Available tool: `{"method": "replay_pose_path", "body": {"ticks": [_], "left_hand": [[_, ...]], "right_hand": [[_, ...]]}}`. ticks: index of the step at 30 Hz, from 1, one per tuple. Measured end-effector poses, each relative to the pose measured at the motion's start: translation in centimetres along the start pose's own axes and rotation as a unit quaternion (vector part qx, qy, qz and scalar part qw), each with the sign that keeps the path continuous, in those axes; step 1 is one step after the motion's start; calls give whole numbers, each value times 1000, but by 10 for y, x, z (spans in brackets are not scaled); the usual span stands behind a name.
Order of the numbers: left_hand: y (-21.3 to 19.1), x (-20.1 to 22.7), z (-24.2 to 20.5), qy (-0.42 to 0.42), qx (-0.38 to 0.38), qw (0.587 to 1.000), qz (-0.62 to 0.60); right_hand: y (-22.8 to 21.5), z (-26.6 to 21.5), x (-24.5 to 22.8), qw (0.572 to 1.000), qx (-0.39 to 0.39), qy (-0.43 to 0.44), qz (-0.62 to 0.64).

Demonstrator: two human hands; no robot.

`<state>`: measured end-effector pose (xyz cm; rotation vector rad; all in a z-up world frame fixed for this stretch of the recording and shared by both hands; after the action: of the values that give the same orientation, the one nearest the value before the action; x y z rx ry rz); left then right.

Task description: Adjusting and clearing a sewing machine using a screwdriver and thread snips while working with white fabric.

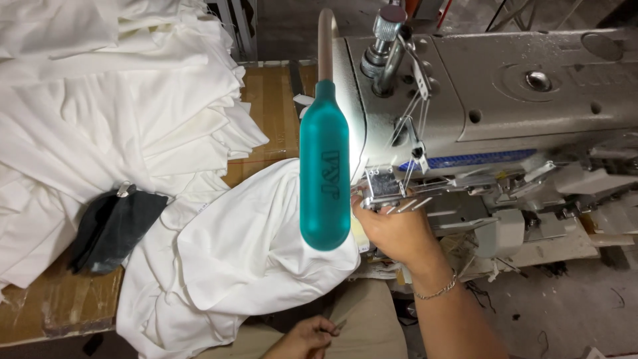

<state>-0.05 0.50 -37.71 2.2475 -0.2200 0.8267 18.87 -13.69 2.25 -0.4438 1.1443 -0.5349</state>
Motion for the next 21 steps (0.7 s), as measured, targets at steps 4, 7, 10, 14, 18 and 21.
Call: {"method": "replay_pose_path", "body": {"ticks": [4,7,10,14,18,21], "left_hand": [[-2,7,0,-4,-63,985,-163],[0,8,-1,-22,-47,987,-149],[-3,3,2,-37,-42,990,-131],[-3,-1,4,-34,-52,986,-152],[-4,-1,5,-38,-43,986,-154],[-6,-5,7,-29,-51,984,-171]], "right_hand": [[-1,0,-9,996,18,-81,-38],[4,0,-17,987,-8,-135,-89],[5,1,-18,981,-15,-139,-133],[8,-3,-29,954,-14,-215,-208],[5,-1,-28,967,-14,-187,-172],[2,1,-23,984,1,-141,-104]]}}
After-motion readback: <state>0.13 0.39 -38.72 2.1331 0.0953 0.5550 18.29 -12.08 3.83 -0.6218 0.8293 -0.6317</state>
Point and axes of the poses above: each hand's wrist, its own z-axis towards the middle knuckle, its own y-axis out of the palm, x = y × z, the point moved 8 cm from there along z, towards the middle knuckle, and after that the axes turned 5 degrees about -z, right-handed, at the moved point
